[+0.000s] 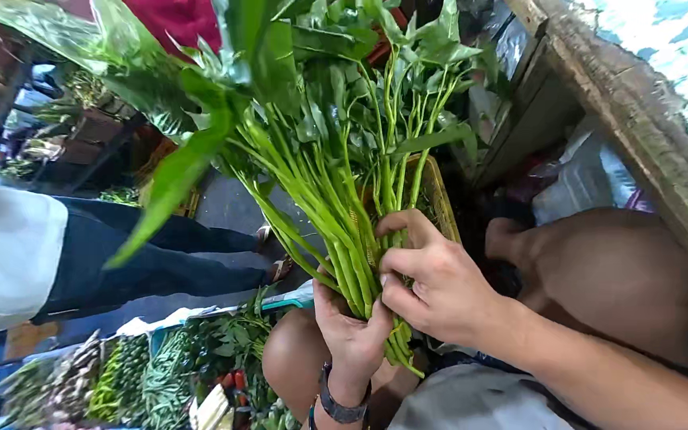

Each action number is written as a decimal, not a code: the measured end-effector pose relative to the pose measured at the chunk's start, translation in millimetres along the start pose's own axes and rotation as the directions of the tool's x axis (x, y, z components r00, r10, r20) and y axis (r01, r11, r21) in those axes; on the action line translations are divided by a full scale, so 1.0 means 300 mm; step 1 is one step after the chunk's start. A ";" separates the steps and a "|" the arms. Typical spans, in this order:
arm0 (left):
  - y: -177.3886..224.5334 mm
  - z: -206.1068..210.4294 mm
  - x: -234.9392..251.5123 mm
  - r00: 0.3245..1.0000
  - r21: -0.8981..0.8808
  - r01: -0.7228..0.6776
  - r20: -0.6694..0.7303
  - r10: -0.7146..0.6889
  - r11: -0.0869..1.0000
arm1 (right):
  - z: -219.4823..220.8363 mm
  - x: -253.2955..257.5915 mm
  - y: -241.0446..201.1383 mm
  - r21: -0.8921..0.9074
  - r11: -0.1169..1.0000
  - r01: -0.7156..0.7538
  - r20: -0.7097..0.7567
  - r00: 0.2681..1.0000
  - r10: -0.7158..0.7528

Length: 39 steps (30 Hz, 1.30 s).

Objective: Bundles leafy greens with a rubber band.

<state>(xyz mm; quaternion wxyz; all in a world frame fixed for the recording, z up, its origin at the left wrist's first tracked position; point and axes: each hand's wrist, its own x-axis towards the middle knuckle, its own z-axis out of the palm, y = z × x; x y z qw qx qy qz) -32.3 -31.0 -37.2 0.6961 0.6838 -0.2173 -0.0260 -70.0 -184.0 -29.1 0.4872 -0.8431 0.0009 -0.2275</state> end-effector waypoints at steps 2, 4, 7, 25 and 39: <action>0.003 0.003 0.003 1.000 -0.026 0.029 0.007 -0.029 0.999 | -0.016 -0.003 -0.003 0.073 0.997 -0.009 -0.043 0.999 0.012; 0.012 -0.008 0.009 0.995 -0.084 0.095 0.015 -0.094 0.992 | -0.081 0.008 0.009 0.128 0.991 0.047 -0.110 0.993 -0.033; 0.019 -0.028 0.017 0.976 -0.303 0.213 0.032 -0.213 0.929 | -0.212 0.038 0.045 -0.011 0.998 0.066 -0.098 0.993 -0.067; 0.018 -0.056 0.007 0.966 -0.484 0.256 0.158 -0.204 0.837 | -0.087 0.032 0.026 -0.036 0.991 0.126 0.004 0.992 -0.126; 0.020 -0.070 0.001 0.962 -0.529 0.263 0.204 -0.180 0.807 | -0.074 0.036 0.038 0.064 0.994 0.092 -0.147 0.986 -0.082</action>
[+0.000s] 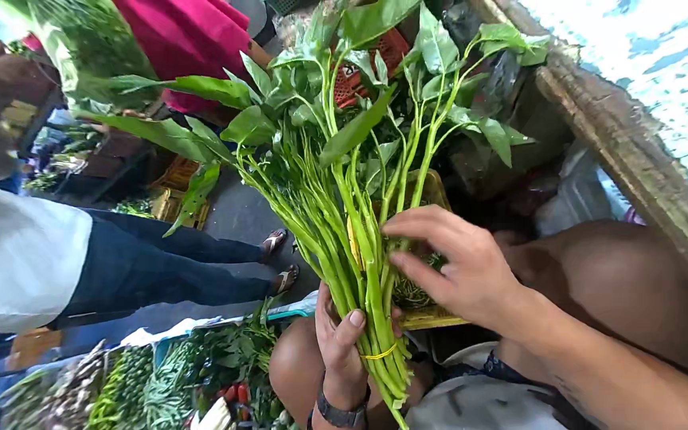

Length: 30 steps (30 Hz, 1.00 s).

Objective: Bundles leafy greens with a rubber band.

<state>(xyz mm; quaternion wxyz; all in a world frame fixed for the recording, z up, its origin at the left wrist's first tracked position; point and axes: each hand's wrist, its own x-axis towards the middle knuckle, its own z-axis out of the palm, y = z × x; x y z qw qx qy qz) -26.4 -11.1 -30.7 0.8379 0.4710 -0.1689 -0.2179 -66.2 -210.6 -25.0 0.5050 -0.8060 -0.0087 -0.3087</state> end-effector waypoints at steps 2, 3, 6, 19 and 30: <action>-0.006 0.005 -0.006 1.000 0.051 0.001 0.003 -0.001 0.999 | -0.018 0.016 0.005 -0.007 0.992 -0.128 -0.081 0.989 0.127; -0.009 0.009 -0.009 1.000 0.094 0.005 0.005 -0.005 0.996 | -0.030 0.021 0.006 -0.013 0.982 -0.191 -0.104 0.977 0.188; -0.019 0.033 -0.010 1.000 0.232 0.011 0.017 -0.016 0.973 | -0.073 0.035 0.021 -0.074 0.962 -0.262 -0.145 0.958 0.249; -0.023 0.049 -0.012 0.994 0.381 0.015 0.098 -0.057 0.924 | -0.119 0.040 0.078 -0.227 0.957 -0.180 -0.023 0.984 0.179; -0.012 0.036 0.012 0.995 0.317 -0.021 -0.084 0.050 0.948 | -0.198 0.060 0.078 0.481 0.811 -0.332 0.128 0.942 0.310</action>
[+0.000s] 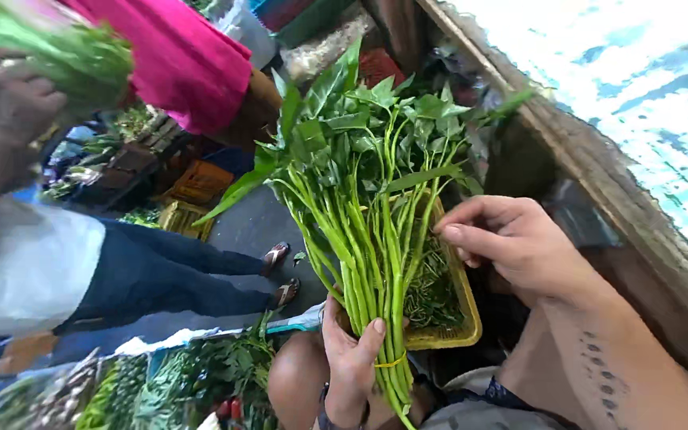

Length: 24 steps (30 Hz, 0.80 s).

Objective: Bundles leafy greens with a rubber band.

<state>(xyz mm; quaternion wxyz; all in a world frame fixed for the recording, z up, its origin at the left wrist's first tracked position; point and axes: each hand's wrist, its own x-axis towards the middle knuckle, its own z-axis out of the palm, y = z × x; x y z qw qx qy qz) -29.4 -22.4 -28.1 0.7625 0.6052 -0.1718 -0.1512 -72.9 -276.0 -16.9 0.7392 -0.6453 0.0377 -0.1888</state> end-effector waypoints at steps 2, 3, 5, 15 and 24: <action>0.003 -0.003 0.000 0.998 -0.007 0.000 -0.059 0.000 1.000 | -0.011 0.018 0.034 -0.245 0.967 -0.065 -0.065 0.997 0.051; 0.004 -0.003 -0.001 0.996 -0.016 -0.001 -0.086 0.000 1.000 | -0.014 0.030 0.057 -0.472 0.874 -0.114 -0.111 0.991 0.070; 0.007 -0.002 -0.005 0.993 -0.013 0.001 -0.119 -0.002 1.000 | -0.008 0.049 0.113 -0.744 0.641 -0.189 -0.124 0.982 0.145; 0.004 -0.011 -0.008 0.989 0.020 -0.008 -0.150 0.011 1.000 | 0.079 0.054 0.175 -0.928 0.348 -0.130 0.057 0.876 0.479; 0.012 -0.011 -0.011 0.996 -0.127 -0.010 -0.093 -0.001 0.992 | 0.146 0.027 0.128 -0.661 0.739 -0.128 0.258 0.886 0.385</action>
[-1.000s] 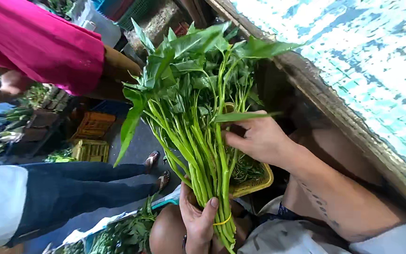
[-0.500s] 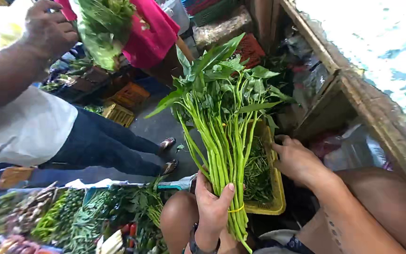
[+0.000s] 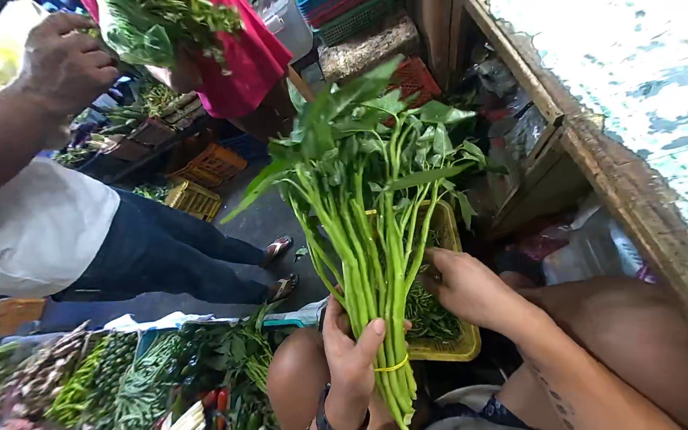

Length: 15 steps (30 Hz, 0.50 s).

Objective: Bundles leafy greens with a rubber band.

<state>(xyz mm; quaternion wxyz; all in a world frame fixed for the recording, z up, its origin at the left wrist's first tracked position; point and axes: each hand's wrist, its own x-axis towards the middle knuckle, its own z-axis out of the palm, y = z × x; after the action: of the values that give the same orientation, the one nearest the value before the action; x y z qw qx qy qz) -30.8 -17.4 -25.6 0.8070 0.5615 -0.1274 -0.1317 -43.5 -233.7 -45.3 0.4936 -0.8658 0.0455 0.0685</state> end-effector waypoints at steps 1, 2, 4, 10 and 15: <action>0.002 -0.004 -0.001 1.000 -0.040 0.014 0.020 -0.013 0.999 | 0.000 -0.001 -0.002 0.142 0.990 -0.021 0.040 0.999 0.016; 0.005 -0.008 -0.001 0.999 -0.083 0.026 0.049 -0.022 0.996 | 0.002 0.001 0.001 0.326 0.945 -0.041 0.064 0.998 0.021; 0.009 -0.018 0.001 0.993 -0.167 0.043 0.117 -0.023 0.985 | 0.013 0.006 0.008 0.680 0.730 -0.063 0.100 0.995 -0.008; -0.002 -0.034 -0.005 0.940 -0.314 0.153 0.339 -0.039 0.937 | 0.079 -0.027 -0.024 0.947 0.321 -0.022 0.110 0.960 -0.257; -0.009 -0.009 -0.019 0.908 -0.172 0.179 0.407 -0.096 0.969 | 0.113 -0.067 -0.075 0.996 0.053 0.070 -0.048 0.941 -0.336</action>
<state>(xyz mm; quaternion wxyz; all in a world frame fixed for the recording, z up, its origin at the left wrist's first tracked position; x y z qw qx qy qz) -35.3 -14.0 -29.3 0.8069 0.4443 -0.2334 -0.3115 -62.5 -192.9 -39.9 0.9521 -0.2897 -0.0919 0.0342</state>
